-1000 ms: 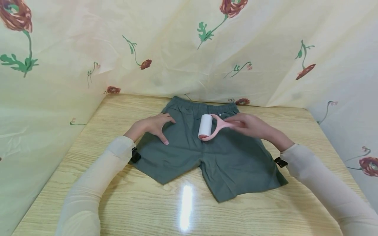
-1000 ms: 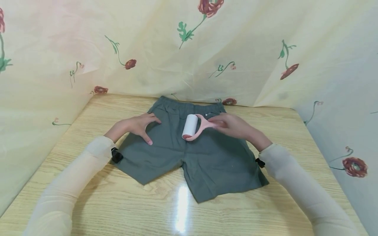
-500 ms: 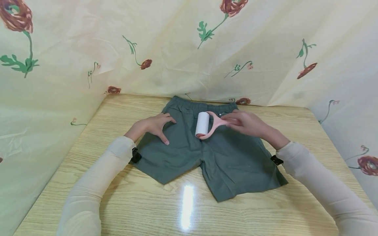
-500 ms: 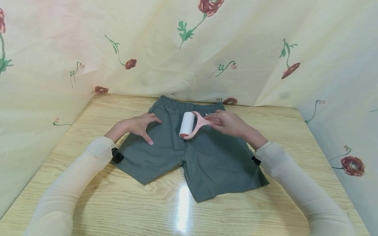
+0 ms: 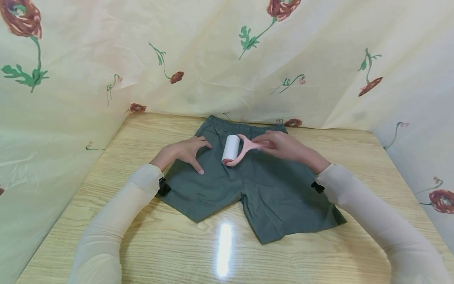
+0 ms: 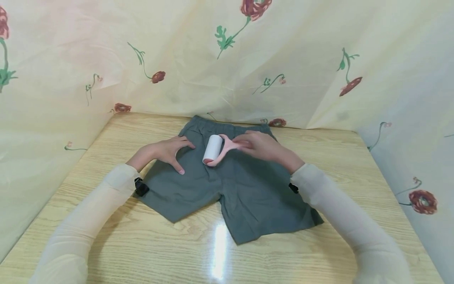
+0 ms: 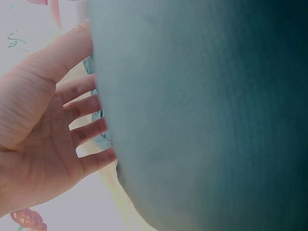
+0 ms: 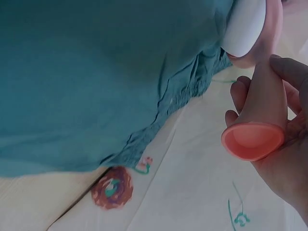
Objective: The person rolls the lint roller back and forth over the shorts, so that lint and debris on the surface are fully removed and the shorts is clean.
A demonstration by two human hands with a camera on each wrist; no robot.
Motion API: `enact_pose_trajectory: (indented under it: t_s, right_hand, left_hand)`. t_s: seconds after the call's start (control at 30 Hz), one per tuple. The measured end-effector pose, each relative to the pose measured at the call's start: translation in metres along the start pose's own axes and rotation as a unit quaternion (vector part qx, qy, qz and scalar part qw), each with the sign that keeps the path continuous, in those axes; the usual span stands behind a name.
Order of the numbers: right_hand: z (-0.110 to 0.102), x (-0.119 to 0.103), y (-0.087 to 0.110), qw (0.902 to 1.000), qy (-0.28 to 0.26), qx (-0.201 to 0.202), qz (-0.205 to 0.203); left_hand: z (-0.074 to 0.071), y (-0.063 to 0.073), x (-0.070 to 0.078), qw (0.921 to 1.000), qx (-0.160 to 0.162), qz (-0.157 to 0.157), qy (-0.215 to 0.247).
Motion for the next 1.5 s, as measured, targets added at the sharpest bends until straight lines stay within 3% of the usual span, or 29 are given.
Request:
enact_pose_trajectory:
  t_s: [0.23,0.47,0.93,1.5]
  right_hand:
    - [0.007,-0.008,-0.014,0.9997,0.009,-0.021,-0.008]
    - [0.011,-0.004,-0.012,0.9983,0.011,-0.056,0.011]
    - [0.011,0.022,0.011,0.9971,-0.014,-0.073,0.014]
    - [0.004,0.046,0.049,0.9976,0.005,-0.061,0.033]
  left_hand:
    - [0.000,0.000,0.001,1.0000,0.000,0.005,0.005]
    - [0.001,0.000,-0.001,1.0000,0.001,0.004,0.003]
    - [0.000,0.000,0.000,1.0000,0.004,0.004,0.004]
    - [-0.001,0.001,0.000,0.9999,-0.001,-0.002,0.013]
Point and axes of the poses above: each hand's wrist, its own y-axis away from the middle knuckle, its own z-axis out of the palm, x = y × z, the point moved 1 cm from there along -y, towards the middle knuckle, and after that the axes turned 11 degrees about z, right-handed, at the moved point
